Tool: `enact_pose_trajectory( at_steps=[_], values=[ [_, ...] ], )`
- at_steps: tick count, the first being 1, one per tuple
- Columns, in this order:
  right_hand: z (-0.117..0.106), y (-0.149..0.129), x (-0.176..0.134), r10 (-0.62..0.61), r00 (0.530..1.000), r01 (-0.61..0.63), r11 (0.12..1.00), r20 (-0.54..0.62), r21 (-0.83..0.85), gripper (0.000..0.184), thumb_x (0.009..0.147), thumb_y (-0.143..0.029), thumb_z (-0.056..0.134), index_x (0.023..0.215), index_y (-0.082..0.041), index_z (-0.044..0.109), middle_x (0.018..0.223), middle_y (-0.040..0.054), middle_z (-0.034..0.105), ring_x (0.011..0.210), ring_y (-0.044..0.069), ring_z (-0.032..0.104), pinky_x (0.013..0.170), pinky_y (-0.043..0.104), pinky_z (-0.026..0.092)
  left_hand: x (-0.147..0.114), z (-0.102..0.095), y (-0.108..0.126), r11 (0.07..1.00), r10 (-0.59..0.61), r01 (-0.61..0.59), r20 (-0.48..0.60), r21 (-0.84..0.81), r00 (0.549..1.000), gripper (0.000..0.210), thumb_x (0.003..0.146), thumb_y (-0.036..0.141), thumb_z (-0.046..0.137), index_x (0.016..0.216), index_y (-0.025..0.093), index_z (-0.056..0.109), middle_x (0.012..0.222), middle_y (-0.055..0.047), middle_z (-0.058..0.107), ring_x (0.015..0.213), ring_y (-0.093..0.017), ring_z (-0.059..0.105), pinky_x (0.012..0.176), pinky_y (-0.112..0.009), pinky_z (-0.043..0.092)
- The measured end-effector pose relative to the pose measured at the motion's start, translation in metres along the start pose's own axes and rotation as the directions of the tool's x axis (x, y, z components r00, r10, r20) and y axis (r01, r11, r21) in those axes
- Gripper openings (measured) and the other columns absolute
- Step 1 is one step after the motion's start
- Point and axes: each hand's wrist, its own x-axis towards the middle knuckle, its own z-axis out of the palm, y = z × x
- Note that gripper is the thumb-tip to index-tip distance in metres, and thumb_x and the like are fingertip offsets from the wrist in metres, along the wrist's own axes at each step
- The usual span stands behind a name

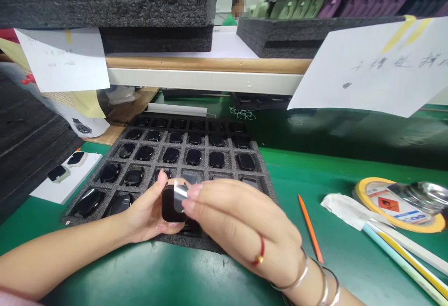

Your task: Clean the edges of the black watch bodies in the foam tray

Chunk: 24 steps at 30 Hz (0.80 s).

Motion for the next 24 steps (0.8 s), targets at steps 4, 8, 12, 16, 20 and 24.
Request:
enact_pose_trajectory(
  at_steps=[4, 8, 12, 16, 20, 24],
  values=[
    [0.003, 0.000, -0.006, -0.086, 0.992, 0.082, 0.995, 0.092, 0.047, 0.046, 0.105, -0.015, 0.037, 0.144, -0.033, 0.053, 0.117, 0.0015, 0.073, 0.109, 0.024, 0.069, 0.095, 0.041, 0.061, 0.000, 0.002, 0.000, 1.000, 0.010, -0.009, 0.004, -0.014, 1.000, 0.050, 0.080, 0.061, 0.077, 0.091, 0.013, 0.073, 0.075, -0.004, 0.058, 0.048, -0.005, 0.043, 0.037, -0.013, 0.025],
    [0.003, 0.008, -0.003, -0.231, 0.958, 0.226, 0.973, 0.171, 0.045, 0.048, 0.103, -0.013, 0.034, 0.148, -0.023, 0.048, 0.115, 0.0047, 0.074, 0.105, 0.023, 0.071, 0.091, 0.037, 0.063, 0.000, 0.002, 0.001, 1.000, -0.003, 0.003, -0.008, -0.005, 1.000, 0.050, 0.079, 0.061, 0.077, 0.093, 0.012, 0.073, 0.079, -0.005, 0.058, 0.050, -0.005, 0.044, 0.037, -0.012, 0.027],
    [0.008, 0.010, 0.003, -0.311, 0.940, 0.323, 0.944, 0.136, -0.072, 0.037, 0.103, -0.015, 0.046, 0.137, -0.024, 0.059, 0.107, 0.0035, 0.075, 0.099, 0.022, 0.070, 0.086, 0.037, 0.062, 0.000, 0.002, 0.000, 1.000, 0.020, -0.020, -0.029, 0.023, 0.999, 0.056, 0.077, 0.066, 0.077, 0.088, 0.011, 0.069, 0.073, -0.002, 0.053, 0.048, -0.004, 0.040, 0.036, -0.011, 0.027],
    [0.019, 0.003, 0.005, -0.166, 0.979, 0.185, 0.967, 0.116, -0.178, 0.043, 0.096, -0.032, 0.068, 0.133, -0.013, 0.056, 0.095, 0.0068, 0.072, 0.084, 0.022, 0.063, 0.075, 0.040, 0.056, 0.001, 0.001, -0.004, 0.993, 0.076, -0.073, -0.030, 0.097, 0.997, 0.055, 0.079, 0.066, 0.074, 0.086, 0.013, 0.061, 0.065, 0.004, 0.048, 0.042, -0.002, 0.030, 0.034, -0.011, 0.023],
    [0.027, -0.002, 0.007, 0.096, 0.988, -0.099, 0.995, 0.124, 0.023, 0.045, 0.095, -0.031, 0.068, 0.135, -0.016, 0.052, 0.090, 0.0037, 0.061, 0.081, 0.019, 0.057, 0.069, 0.034, 0.051, 0.001, -0.003, -0.007, 0.975, 0.111, -0.101, -0.035, 0.200, 0.993, 0.058, 0.078, 0.069, 0.073, 0.084, 0.014, 0.057, 0.066, 0.004, 0.048, 0.041, -0.002, 0.030, 0.033, -0.012, 0.019],
    [0.026, -0.001, 0.009, 0.168, 0.982, -0.178, 0.974, 0.082, 0.140, 0.044, 0.089, -0.017, 0.073, 0.128, -0.020, 0.054, 0.094, 0.0010, 0.062, 0.084, 0.015, 0.056, 0.077, 0.030, 0.050, 0.002, -0.006, -0.004, 0.991, 0.048, -0.039, -0.068, 0.127, 0.997, 0.068, 0.080, 0.079, 0.062, 0.093, 0.013, 0.061, 0.081, -0.005, 0.061, 0.044, -0.005, 0.044, 0.034, -0.014, 0.022]
  ],
)
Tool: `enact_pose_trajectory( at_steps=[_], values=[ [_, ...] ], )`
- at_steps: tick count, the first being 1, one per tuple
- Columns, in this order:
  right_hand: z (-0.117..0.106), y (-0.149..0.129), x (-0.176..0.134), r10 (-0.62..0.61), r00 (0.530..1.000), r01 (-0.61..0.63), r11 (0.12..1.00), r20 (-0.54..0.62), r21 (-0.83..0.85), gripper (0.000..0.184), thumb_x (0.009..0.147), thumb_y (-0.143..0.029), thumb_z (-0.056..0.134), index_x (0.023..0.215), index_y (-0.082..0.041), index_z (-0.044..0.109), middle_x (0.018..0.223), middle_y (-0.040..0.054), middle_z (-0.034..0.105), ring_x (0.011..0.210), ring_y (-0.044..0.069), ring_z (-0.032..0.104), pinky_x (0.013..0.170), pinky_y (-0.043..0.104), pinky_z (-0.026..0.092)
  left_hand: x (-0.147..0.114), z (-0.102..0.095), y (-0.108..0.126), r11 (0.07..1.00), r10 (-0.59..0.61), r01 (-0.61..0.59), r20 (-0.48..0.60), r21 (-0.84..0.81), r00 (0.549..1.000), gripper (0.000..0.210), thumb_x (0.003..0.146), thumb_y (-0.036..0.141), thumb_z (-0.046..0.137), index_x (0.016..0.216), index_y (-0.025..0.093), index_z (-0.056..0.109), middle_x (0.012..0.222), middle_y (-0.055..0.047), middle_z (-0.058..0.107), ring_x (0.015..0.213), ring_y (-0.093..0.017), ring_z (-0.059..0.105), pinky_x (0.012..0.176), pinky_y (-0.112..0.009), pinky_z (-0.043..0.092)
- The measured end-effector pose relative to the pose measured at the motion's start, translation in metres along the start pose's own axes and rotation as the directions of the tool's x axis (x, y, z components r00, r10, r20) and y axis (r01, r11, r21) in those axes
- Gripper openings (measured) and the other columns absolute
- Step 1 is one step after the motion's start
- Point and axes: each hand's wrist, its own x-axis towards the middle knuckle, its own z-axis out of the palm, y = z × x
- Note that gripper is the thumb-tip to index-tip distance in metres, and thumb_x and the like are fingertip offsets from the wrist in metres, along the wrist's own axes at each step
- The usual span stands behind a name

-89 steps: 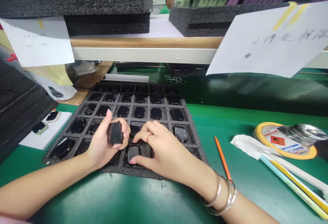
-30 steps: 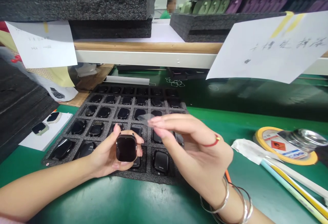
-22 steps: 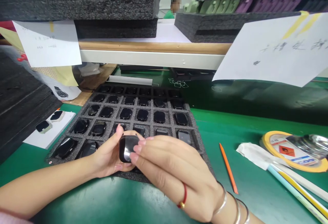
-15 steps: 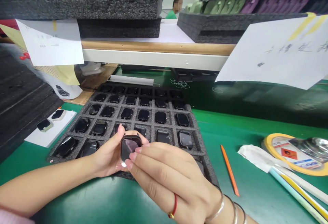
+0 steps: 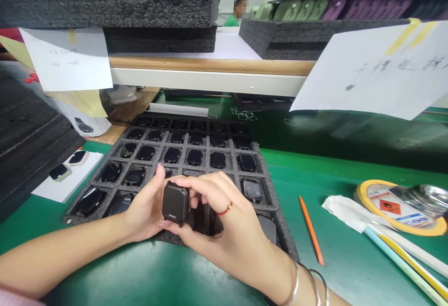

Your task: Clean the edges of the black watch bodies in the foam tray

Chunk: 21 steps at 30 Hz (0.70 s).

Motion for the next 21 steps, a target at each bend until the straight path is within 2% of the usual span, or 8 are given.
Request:
enact_pose_trajectory(
  at_steps=[5, 8, 11, 14, 16, 18, 19, 21],
  values=[
    [-0.001, 0.005, -0.001, -0.026, 1.000, 0.026, 0.999, 0.012, -0.028, 0.048, 0.085, -0.015, 0.077, 0.128, -0.017, 0.055, 0.107, 0.0032, 0.063, 0.096, 0.015, 0.057, 0.087, 0.030, 0.048, -0.001, 0.002, 0.005, 1.000, -0.015, 0.015, -0.003, 0.004, 1.000, 0.057, 0.084, 0.069, 0.066, 0.094, 0.012, 0.064, 0.076, -0.003, 0.063, 0.035, -0.001, 0.034, 0.036, -0.015, 0.024],
    [-0.003, 0.006, -0.001, -0.041, 0.998, 0.042, 0.998, 0.039, -0.038, 0.053, 0.088, -0.018, 0.075, 0.135, -0.016, 0.052, 0.117, 0.0068, 0.062, 0.105, 0.017, 0.057, 0.091, 0.032, 0.048, -0.002, 0.003, 0.006, 1.000, -0.014, 0.014, -0.016, 0.007, 1.000, 0.060, 0.080, 0.069, 0.070, 0.095, 0.011, 0.065, 0.075, -0.003, 0.064, 0.035, 0.000, 0.033, 0.037, -0.015, 0.026],
    [-0.004, 0.006, 0.000, -0.051, 0.996, 0.056, 0.996, 0.070, -0.074, 0.050, 0.090, -0.019, 0.072, 0.136, -0.017, 0.054, 0.115, 0.0074, 0.062, 0.105, 0.019, 0.057, 0.090, 0.033, 0.049, 0.000, 0.002, 0.004, 0.999, -0.042, 0.042, -0.046, -0.010, 0.998, 0.059, 0.076, 0.067, 0.074, 0.094, 0.012, 0.063, 0.076, -0.002, 0.063, 0.036, -0.001, 0.032, 0.036, -0.016, 0.022],
    [-0.001, 0.006, 0.002, -0.078, 0.997, 0.077, 0.983, 0.000, -0.164, 0.042, 0.087, -0.019, 0.072, 0.127, -0.016, 0.059, 0.109, 0.0065, 0.065, 0.099, 0.018, 0.059, 0.087, 0.033, 0.050, 0.002, 0.005, -0.001, 1.000, -0.024, 0.024, -0.098, -0.007, 0.995, 0.056, 0.079, 0.070, 0.068, 0.089, 0.015, 0.059, 0.068, 0.001, 0.057, 0.038, -0.004, 0.029, 0.036, -0.017, 0.018],
    [0.003, 0.006, 0.005, -0.067, 0.992, 0.045, 0.980, -0.106, -0.194, 0.039, 0.085, -0.020, 0.071, 0.122, -0.014, 0.060, 0.108, 0.0072, 0.065, 0.095, 0.018, 0.059, 0.084, 0.031, 0.050, -0.002, 0.009, -0.006, 0.989, 0.063, -0.043, -0.138, 0.143, 0.988, 0.054, 0.085, 0.070, 0.060, 0.081, 0.017, 0.055, 0.059, 0.003, 0.048, 0.040, -0.006, 0.027, 0.038, -0.018, 0.018],
    [0.008, 0.005, 0.007, -0.013, 0.986, -0.013, 0.988, -0.165, -0.152, 0.034, 0.087, -0.022, 0.066, 0.119, -0.012, 0.061, 0.104, 0.0076, 0.064, 0.090, 0.017, 0.058, 0.079, 0.030, 0.051, -0.011, 0.013, -0.012, 0.893, 0.156, -0.123, -0.042, 0.434, 0.987, 0.055, 0.096, 0.066, 0.047, 0.071, 0.017, 0.053, 0.054, 0.002, 0.046, 0.042, -0.008, 0.031, 0.041, -0.020, 0.025],
    [0.011, 0.004, 0.008, 0.012, 0.988, -0.029, 0.994, -0.155, -0.105, 0.030, 0.089, -0.023, 0.062, 0.117, -0.012, 0.062, 0.102, 0.0075, 0.064, 0.089, 0.017, 0.058, 0.078, 0.029, 0.051, -0.017, 0.015, -0.014, 0.810, 0.168, -0.177, 0.068, 0.559, 0.983, 0.058, 0.100, 0.063, 0.038, 0.067, 0.017, 0.052, 0.054, 0.000, 0.049, 0.044, -0.009, 0.036, 0.044, -0.021, 0.029],
    [0.018, 0.003, 0.010, 0.032, 0.996, -0.033, 0.999, -0.080, -0.009, 0.026, 0.092, -0.025, 0.055, 0.113, -0.013, 0.063, 0.099, 0.0070, 0.063, 0.088, 0.017, 0.058, 0.077, 0.030, 0.051, -0.033, 0.015, -0.017, 0.690, 0.121, -0.265, 0.254, 0.674, 0.960, 0.059, 0.104, 0.059, 0.031, 0.067, 0.018, 0.052, 0.053, -0.002, 0.053, 0.048, -0.011, 0.046, 0.051, -0.022, 0.039]
  ],
)
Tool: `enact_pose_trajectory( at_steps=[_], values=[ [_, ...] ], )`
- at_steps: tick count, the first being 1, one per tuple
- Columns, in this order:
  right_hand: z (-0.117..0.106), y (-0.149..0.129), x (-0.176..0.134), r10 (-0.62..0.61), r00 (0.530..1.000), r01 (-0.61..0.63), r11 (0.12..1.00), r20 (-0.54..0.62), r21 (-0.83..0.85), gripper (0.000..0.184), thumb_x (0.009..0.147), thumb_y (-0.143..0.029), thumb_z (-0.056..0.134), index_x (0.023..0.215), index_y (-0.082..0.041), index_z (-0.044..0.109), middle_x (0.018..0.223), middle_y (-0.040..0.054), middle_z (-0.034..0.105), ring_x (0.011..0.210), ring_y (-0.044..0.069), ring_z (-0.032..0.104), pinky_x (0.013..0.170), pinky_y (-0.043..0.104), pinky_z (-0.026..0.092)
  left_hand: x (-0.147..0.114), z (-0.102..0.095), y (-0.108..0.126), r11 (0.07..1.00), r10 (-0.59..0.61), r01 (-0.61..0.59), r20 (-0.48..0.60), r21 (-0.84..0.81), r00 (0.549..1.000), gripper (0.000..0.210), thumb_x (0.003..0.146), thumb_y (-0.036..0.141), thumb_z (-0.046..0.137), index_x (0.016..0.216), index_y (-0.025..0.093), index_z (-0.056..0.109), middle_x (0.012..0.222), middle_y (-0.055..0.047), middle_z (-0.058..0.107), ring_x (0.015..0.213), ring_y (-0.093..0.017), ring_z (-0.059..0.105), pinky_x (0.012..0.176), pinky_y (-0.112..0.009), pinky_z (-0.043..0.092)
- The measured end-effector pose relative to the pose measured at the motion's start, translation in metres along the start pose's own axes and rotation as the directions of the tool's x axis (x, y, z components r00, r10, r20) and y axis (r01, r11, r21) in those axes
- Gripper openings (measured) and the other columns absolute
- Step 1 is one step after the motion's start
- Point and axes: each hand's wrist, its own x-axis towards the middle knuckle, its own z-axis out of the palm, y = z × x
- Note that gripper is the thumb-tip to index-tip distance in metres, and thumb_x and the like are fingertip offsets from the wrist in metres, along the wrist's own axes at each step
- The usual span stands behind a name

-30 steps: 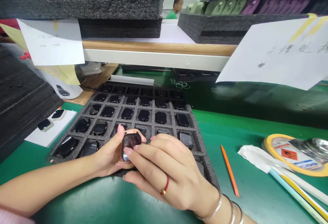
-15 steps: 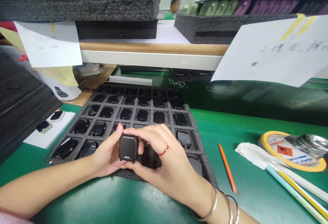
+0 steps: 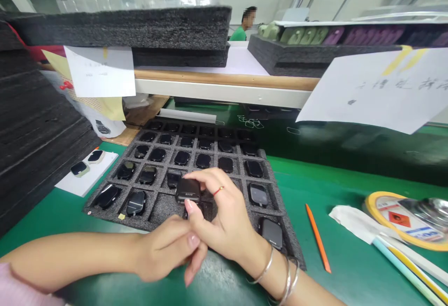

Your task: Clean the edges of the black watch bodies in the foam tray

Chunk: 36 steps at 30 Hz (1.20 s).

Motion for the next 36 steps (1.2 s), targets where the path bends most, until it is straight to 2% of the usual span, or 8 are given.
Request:
enact_pose_trajectory(
  at_steps=[9, 13, 17, 19, 21, 24, 28, 36],
  values=[
    [0.046, -0.009, -0.023, -0.020, 0.937, 0.087, 0.981, 0.350, -0.176, 0.054, 0.087, -0.023, 0.074, 0.135, -0.008, 0.053, 0.126, 0.0158, 0.063, 0.113, 0.032, 0.056, 0.097, 0.052, 0.049, -0.076, -0.014, 0.028, 0.917, 0.064, -0.082, 0.058, 0.390, 0.996, 0.051, 0.107, 0.044, 0.032, 0.068, 0.019, 0.051, 0.058, -0.003, 0.061, 0.054, -0.014, 0.054, 0.057, -0.025, 0.042],
    [0.023, -0.010, -0.030, -0.095, 0.936, 0.207, 0.927, 0.340, -0.312, 0.061, 0.094, -0.029, 0.065, 0.145, -0.005, 0.043, 0.141, 0.0194, 0.053, 0.129, 0.034, 0.048, 0.105, 0.054, 0.047, -0.105, -0.051, 0.050, 0.546, -0.025, 0.032, -0.022, 0.837, 0.999, 0.033, 0.107, 0.036, 0.039, 0.090, 0.019, 0.061, 0.079, -0.002, 0.067, 0.071, -0.017, 0.060, 0.066, -0.029, 0.043],
    [-0.031, 0.018, -0.019, -0.019, 0.956, 0.175, 0.838, 0.293, -0.516, 0.041, 0.100, -0.031, 0.052, 0.135, -0.009, 0.056, 0.129, 0.0178, 0.063, 0.118, 0.032, 0.060, 0.099, 0.054, 0.052, -0.129, -0.106, 0.048, 0.248, 0.064, 0.303, -0.327, 0.920, 0.943, 0.025, 0.104, 0.035, 0.047, 0.104, 0.020, 0.066, 0.105, -0.006, 0.068, 0.097, -0.023, 0.063, 0.091, -0.034, 0.044],
    [-0.058, 0.036, -0.010, 0.181, 0.916, 0.091, 0.774, 0.358, -0.626, 0.033, 0.096, -0.025, 0.055, 0.123, -0.009, 0.066, 0.119, 0.0163, 0.069, 0.108, 0.033, 0.066, 0.095, 0.055, 0.055, -0.137, -0.126, 0.040, 0.262, -0.015, 0.401, -0.412, 0.878, 0.911, 0.030, 0.103, 0.040, 0.047, 0.112, 0.019, 0.066, 0.114, -0.009, 0.066, 0.106, -0.026, 0.061, 0.097, -0.036, 0.043],
    [-0.080, 0.049, -0.001, 0.414, 0.802, 0.004, 0.718, 0.430, -0.696, 0.029, 0.090, -0.016, 0.058, 0.117, -0.011, 0.070, 0.118, 0.0139, 0.071, 0.106, 0.033, 0.068, 0.095, 0.053, 0.056, -0.140, -0.135, 0.034, 0.289, -0.043, 0.433, -0.440, 0.854, 0.897, 0.033, 0.103, 0.043, 0.045, 0.114, 0.020, 0.065, 0.117, -0.010, 0.064, 0.110, -0.027, 0.059, 0.100, -0.038, 0.041],
    [-0.095, 0.058, 0.006, 0.531, 0.680, -0.043, 0.716, 0.505, -0.696, 0.040, 0.081, -0.009, 0.064, 0.121, -0.011, 0.068, 0.122, 0.0118, 0.069, 0.112, 0.030, 0.067, 0.100, 0.044, 0.055, -0.141, -0.140, 0.035, 0.313, -0.071, 0.473, -0.476, 0.824, 0.876, 0.033, 0.099, 0.048, 0.050, 0.105, 0.020, 0.065, 0.105, -0.009, 0.067, 0.098, -0.028, 0.062, 0.090, -0.035, 0.045],
    [-0.095, 0.060, 0.003, 0.535, 0.678, -0.041, 0.712, 0.505, -0.700, 0.041, 0.079, -0.008, 0.066, 0.120, -0.010, 0.067, 0.120, 0.0126, 0.069, 0.110, 0.027, 0.067, 0.099, 0.037, 0.054, -0.138, -0.144, 0.054, 0.368, -0.156, 0.577, -0.563, 0.729, 0.812, 0.032, 0.082, 0.051, 0.074, 0.098, 0.023, 0.070, 0.053, 0.005, 0.052, 0.048, -0.017, 0.048, 0.050, -0.024, 0.033],
    [-0.090, 0.050, 0.011, 0.543, 0.703, 0.006, 0.642, 0.460, -0.767, 0.041, 0.076, -0.010, 0.067, 0.117, -0.008, 0.068, 0.114, 0.0170, 0.069, 0.103, 0.036, 0.068, 0.086, 0.046, 0.056, -0.105, -0.118, 0.063, 0.468, -0.235, 0.602, -0.565, 0.647, 0.791, 0.041, 0.088, 0.060, 0.059, 0.101, 0.022, 0.071, 0.052, 0.003, 0.055, 0.050, -0.020, 0.053, 0.051, -0.025, 0.035]
  ],
)
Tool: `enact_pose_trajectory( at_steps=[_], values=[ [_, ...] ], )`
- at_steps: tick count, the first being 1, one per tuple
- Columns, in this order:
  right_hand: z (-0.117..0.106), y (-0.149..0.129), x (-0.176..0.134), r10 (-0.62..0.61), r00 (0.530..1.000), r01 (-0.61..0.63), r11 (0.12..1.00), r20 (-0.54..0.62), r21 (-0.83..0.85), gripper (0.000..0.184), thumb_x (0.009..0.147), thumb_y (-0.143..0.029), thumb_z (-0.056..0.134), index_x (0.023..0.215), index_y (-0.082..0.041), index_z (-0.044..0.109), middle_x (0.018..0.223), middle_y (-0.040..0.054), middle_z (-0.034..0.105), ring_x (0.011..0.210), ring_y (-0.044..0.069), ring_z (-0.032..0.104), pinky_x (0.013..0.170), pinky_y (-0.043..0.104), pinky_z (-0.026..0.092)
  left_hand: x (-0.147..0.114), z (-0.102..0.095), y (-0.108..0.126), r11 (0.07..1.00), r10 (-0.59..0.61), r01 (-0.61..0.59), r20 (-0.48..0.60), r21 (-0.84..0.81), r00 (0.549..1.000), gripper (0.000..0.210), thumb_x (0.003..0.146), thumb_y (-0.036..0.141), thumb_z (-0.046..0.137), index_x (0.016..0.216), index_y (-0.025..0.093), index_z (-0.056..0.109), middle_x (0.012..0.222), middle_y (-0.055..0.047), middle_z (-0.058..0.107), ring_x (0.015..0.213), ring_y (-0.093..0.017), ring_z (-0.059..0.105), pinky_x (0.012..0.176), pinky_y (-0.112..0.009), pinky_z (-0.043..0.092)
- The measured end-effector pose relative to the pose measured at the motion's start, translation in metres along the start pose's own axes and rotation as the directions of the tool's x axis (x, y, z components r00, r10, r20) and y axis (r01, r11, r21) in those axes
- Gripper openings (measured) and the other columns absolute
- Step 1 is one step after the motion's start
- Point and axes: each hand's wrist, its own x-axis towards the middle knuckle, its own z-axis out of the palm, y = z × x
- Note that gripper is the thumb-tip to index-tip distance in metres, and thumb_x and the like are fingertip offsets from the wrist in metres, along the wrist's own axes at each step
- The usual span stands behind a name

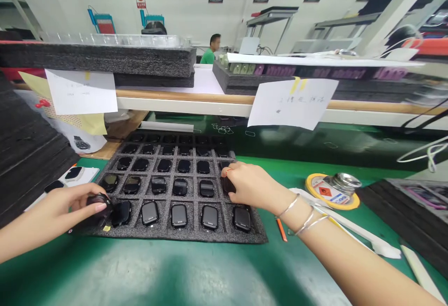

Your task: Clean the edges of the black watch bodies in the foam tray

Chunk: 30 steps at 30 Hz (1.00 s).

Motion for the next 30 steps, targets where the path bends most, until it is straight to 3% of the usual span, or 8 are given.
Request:
enact_pose_trajectory(
  at_steps=[7, 11, 14, 19, 22, 25, 28, 30],
  values=[
    [-0.011, -0.038, 0.020, -0.125, 0.992, 0.123, 0.989, 0.031, 0.080, 0.045, 0.079, -0.018, 0.069, 0.124, -0.015, 0.064, 0.117, 0.0084, 0.070, 0.106, 0.027, 0.068, 0.090, 0.033, 0.053, 0.008, 0.019, 0.021, 0.995, 0.032, -0.044, 0.121, 0.092, 0.992, 0.043, 0.095, 0.056, 0.054, 0.122, 0.026, 0.068, 0.104, -0.006, 0.070, 0.067, -0.022, 0.059, 0.068, -0.028, 0.043],
    [-0.010, -0.044, 0.033, -0.106, 0.989, 0.097, 0.991, 0.100, 0.092, 0.046, 0.076, -0.015, 0.074, 0.121, -0.013, 0.067, 0.103, 0.0101, 0.074, 0.100, 0.030, 0.070, 0.080, 0.032, 0.053, 0.009, 0.022, 0.014, 1.000, 0.009, -0.004, 0.157, -0.031, 0.988, 0.050, 0.088, 0.049, 0.066, 0.133, 0.028, 0.063, 0.084, -0.001, 0.064, 0.061, -0.018, 0.050, 0.060, -0.025, 0.039],
    [-0.011, -0.048, 0.038, -0.081, 0.989, 0.072, 0.995, 0.121, 0.076, 0.043, 0.074, -0.006, 0.073, 0.116, -0.010, 0.068, 0.101, 0.0131, 0.074, 0.098, 0.032, 0.070, 0.076, 0.033, 0.052, 0.007, 0.027, 0.008, 0.992, -0.043, 0.060, 0.148, -0.112, 0.988, 0.046, 0.078, 0.050, 0.074, 0.115, 0.022, 0.071, 0.066, 0.002, 0.054, 0.058, -0.017, 0.046, 0.055, -0.025, 0.035],
    [-0.008, -0.051, 0.040, -0.052, 0.991, 0.042, 0.996, 0.124, 0.078, 0.044, 0.071, -0.001, 0.070, 0.115, -0.009, 0.069, 0.094, 0.0131, 0.074, 0.092, 0.033, 0.071, 0.070, 0.033, 0.050, 0.002, 0.031, 0.025, 0.955, 0.026, 0.000, 0.083, -0.296, 0.996, 0.028, 0.083, 0.044, 0.073, 0.099, 0.023, 0.065, 0.115, -0.007, 0.066, 0.108, -0.027, 0.059, 0.088, -0.033, 0.046],
    [-0.003, -0.048, 0.037, -0.033, 0.995, 0.024, 0.996, 0.092, 0.090, 0.043, 0.071, -0.004, 0.070, 0.114, -0.013, 0.070, 0.089, 0.0104, 0.074, 0.088, 0.032, 0.071, 0.068, 0.034, 0.049, 0.009, 0.035, 0.050, 0.788, -0.034, 0.100, 0.120, -0.608, 0.992, 0.033, 0.088, 0.049, 0.069, 0.096, 0.021, 0.054, 0.121, -0.011, 0.067, 0.091, -0.022, 0.064, 0.071, -0.029, 0.050],
    [0.003, -0.044, 0.031, -0.021, 0.999, 0.016, 0.994, 0.045, 0.104, 0.042, 0.074, -0.009, 0.070, 0.116, -0.015, 0.069, 0.094, 0.0097, 0.074, 0.091, 0.031, 0.071, 0.071, 0.034, 0.050, 0.026, 0.045, 0.079, 0.611, 0.017, 0.090, 0.127, -0.786, 0.992, 0.040, 0.079, 0.046, 0.079, 0.085, 0.018, 0.051, 0.101, -0.011, 0.072, 0.061, -0.012, 0.053, 0.049, -0.019, 0.037],
    [0.006, -0.042, 0.028, -0.027, 0.999, 0.024, 0.994, 0.019, 0.106, 0.039, 0.077, -0.013, 0.070, 0.116, -0.015, 0.068, 0.095, 0.0089, 0.074, 0.091, 0.030, 0.071, 0.072, 0.034, 0.051, 0.049, 0.058, 0.103, 0.343, 0.076, 0.127, 0.162, -0.931, 0.984, 0.040, 0.075, 0.044, 0.080, 0.082, 0.015, 0.054, 0.079, -0.007, 0.071, 0.045, -0.004, 0.034, 0.044, -0.017, 0.027],
    [0.006, -0.040, 0.028, -0.033, 0.999, 0.032, 0.995, 0.012, 0.099, 0.033, 0.077, -0.016, 0.071, 0.110, -0.015, 0.069, 0.091, 0.0084, 0.075, 0.086, 0.031, 0.072, 0.069, 0.035, 0.051, 0.065, 0.068, 0.113, 0.166, 0.075, 0.206, 0.220, -0.964, 0.973, 0.031, 0.077, 0.040, 0.073, 0.085, 0.011, 0.063, 0.066, -0.005, 0.066, 0.042, -0.005, 0.038, 0.045, -0.018, 0.034]
  ],
)
